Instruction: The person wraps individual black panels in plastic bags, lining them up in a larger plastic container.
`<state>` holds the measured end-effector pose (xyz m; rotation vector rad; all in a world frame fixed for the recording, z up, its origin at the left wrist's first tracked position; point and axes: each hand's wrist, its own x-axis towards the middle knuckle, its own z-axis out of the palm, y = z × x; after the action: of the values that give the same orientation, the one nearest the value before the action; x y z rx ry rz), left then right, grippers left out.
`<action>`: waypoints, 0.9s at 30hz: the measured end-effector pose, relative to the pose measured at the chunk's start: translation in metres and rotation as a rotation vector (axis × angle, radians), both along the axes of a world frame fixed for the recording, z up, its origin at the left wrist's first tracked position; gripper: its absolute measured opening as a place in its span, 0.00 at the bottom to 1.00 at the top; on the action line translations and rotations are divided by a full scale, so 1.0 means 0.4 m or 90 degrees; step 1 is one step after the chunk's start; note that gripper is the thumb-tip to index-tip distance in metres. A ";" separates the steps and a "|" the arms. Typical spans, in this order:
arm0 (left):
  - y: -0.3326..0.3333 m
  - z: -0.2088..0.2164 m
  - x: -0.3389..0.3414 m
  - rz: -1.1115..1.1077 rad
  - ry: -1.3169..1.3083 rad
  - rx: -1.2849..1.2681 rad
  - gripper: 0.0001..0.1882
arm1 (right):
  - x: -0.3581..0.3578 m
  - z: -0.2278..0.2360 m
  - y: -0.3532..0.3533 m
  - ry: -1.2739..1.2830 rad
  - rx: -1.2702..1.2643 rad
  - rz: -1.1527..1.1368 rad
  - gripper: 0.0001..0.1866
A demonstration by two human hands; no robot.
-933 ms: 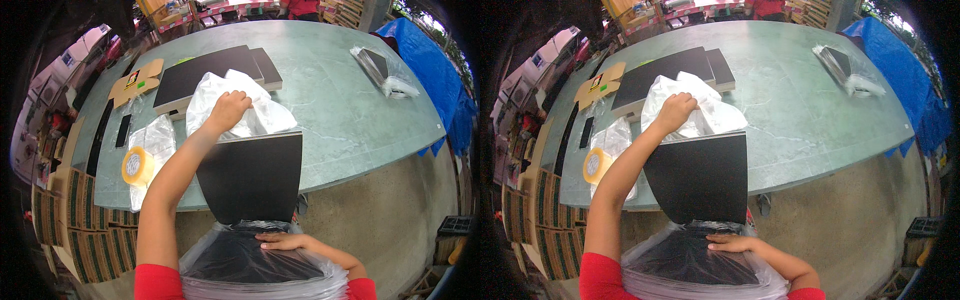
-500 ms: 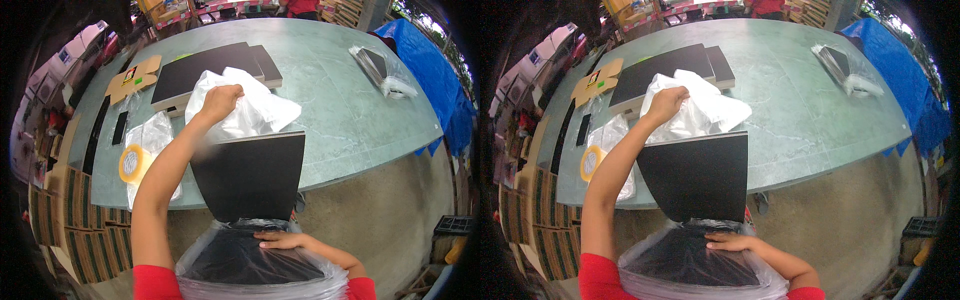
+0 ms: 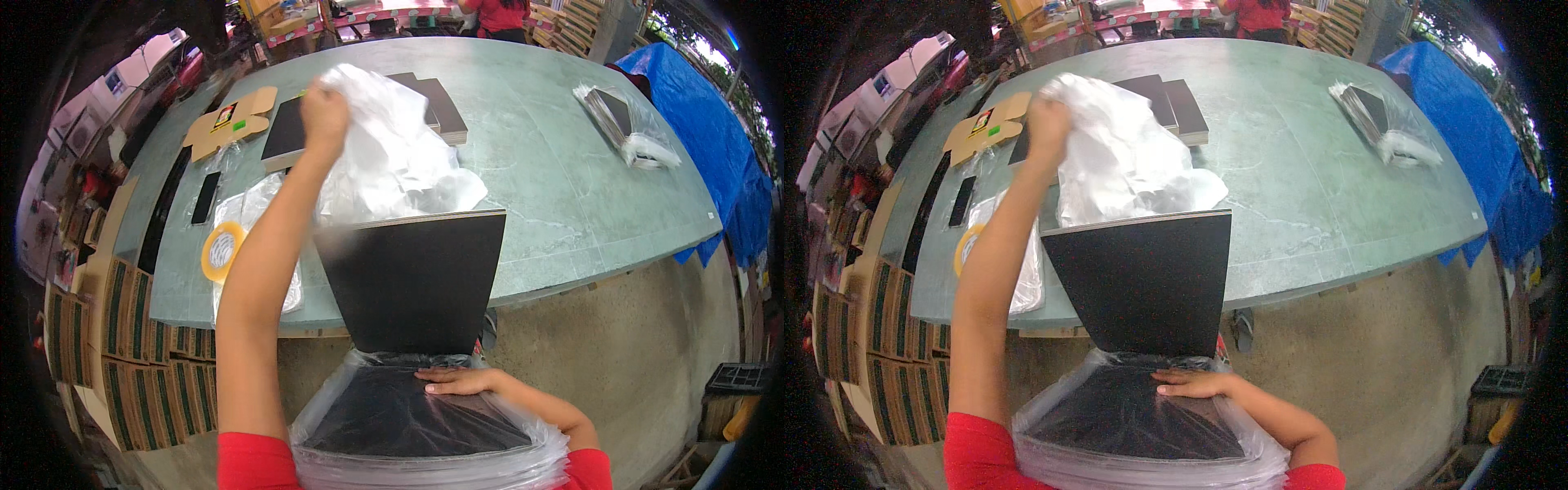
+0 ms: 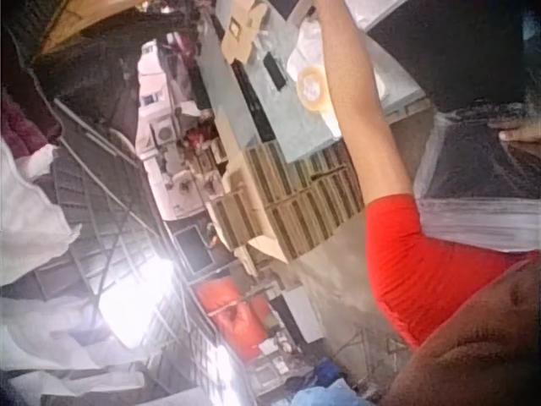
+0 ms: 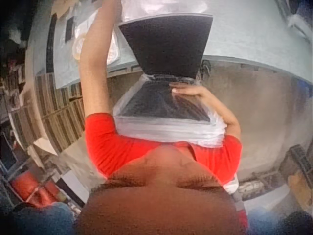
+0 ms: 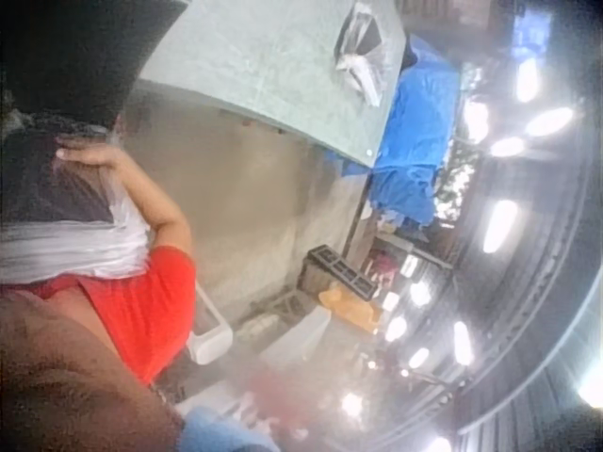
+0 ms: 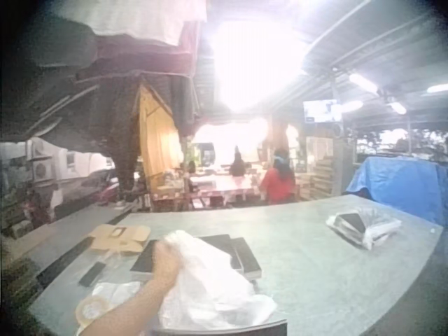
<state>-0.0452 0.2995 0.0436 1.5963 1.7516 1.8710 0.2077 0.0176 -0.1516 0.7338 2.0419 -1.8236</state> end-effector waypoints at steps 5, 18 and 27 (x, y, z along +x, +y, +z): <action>-0.299 0.068 -0.086 0.021 0.480 0.175 0.07 | 0.029 -0.030 -0.005 0.009 0.047 -0.086 0.39; -0.636 -0.221 -0.031 -0.384 -0.392 -0.596 0.13 | -0.013 0.267 0.191 0.605 -0.238 -0.746 0.10; -0.618 -0.252 -0.005 -0.332 -0.543 -0.508 0.19 | 0.014 0.238 0.154 0.336 -0.053 -0.622 0.14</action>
<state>-0.0473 0.0521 -0.0571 0.6774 1.2438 1.0910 0.2134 0.0791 -0.0564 1.5474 2.0215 -2.8488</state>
